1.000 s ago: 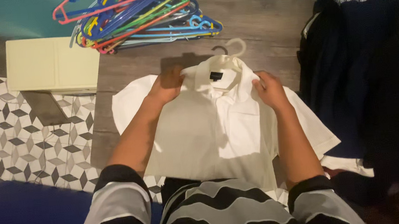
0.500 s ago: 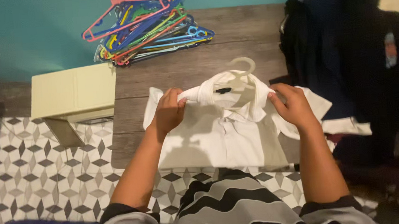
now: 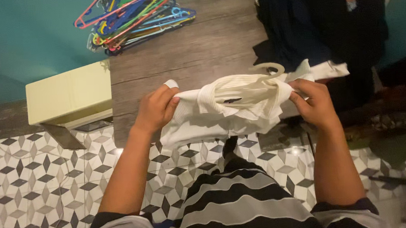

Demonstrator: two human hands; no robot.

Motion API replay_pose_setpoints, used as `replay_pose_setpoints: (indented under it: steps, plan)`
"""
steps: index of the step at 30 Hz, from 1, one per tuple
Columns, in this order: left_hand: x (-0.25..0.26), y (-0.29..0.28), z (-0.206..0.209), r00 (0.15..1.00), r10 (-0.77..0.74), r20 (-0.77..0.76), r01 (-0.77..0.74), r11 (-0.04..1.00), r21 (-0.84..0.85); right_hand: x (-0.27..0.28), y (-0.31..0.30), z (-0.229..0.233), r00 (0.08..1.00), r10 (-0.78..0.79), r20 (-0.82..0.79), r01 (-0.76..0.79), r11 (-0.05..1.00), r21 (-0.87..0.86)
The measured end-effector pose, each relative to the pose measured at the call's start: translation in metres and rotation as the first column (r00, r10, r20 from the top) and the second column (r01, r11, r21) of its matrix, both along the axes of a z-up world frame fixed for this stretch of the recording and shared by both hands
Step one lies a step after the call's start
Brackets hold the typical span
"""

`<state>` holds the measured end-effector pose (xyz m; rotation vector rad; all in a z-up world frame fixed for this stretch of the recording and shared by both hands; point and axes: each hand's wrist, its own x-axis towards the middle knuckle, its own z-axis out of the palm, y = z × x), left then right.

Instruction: The person hangs a white shirt on a hanger and places it on a clothing rack. Then the person picks up a black t-shirt, smooths it on the table, places it on a hanger, and hangs it on the rack. Finally, the person picks up another black t-shirt and smooths it on the table.

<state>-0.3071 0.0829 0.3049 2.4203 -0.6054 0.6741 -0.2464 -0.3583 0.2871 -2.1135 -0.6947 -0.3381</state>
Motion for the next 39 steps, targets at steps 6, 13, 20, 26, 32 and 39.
replay_pose_setpoints:
  steps: [6, 13, 20, 26, 32, 39]
  plan:
    - [-0.024, -0.038, 0.03, 0.977, -0.096, -0.188, 0.102, 0.995, 0.019, -0.055, -0.016, 0.012, 0.999, 0.012, 0.047, -0.012, 1.0, 0.007]
    - [-0.032, -0.135, 0.06, 0.951, -0.256, -0.173, 0.268, 0.962, 0.05, -0.094, -0.027, 0.022, 0.995, -0.013, 0.099, 0.017, 0.999, -0.043]
    - [-0.046, -0.225, 0.068, 0.926, -0.318, -0.203, 0.333, 0.942, 0.04, -0.141, -0.066, 0.025, 0.98, -0.121, 0.159, 0.115, 0.992, 0.048]
    - [-0.067, -0.279, 0.065, 0.881, -0.401, -0.249, 0.419, 0.908, 0.018, -0.192, -0.134, 0.024, 0.969, -0.206, 0.138, 0.21, 0.978, -0.014]
    - [-0.092, -0.335, 0.055, 0.833, -0.521, -0.188, 0.531, 0.847, 0.007, -0.239, -0.194, 0.013, 0.964, -0.237, 0.12, 0.24, 0.971, -0.011]
    - [-0.128, -0.409, 0.038, 0.83, -0.429, -0.357, 0.494, 0.862, 0.114, -0.282, -0.243, 0.014, 0.952, -0.197, 0.233, 0.214, 0.975, -0.053]
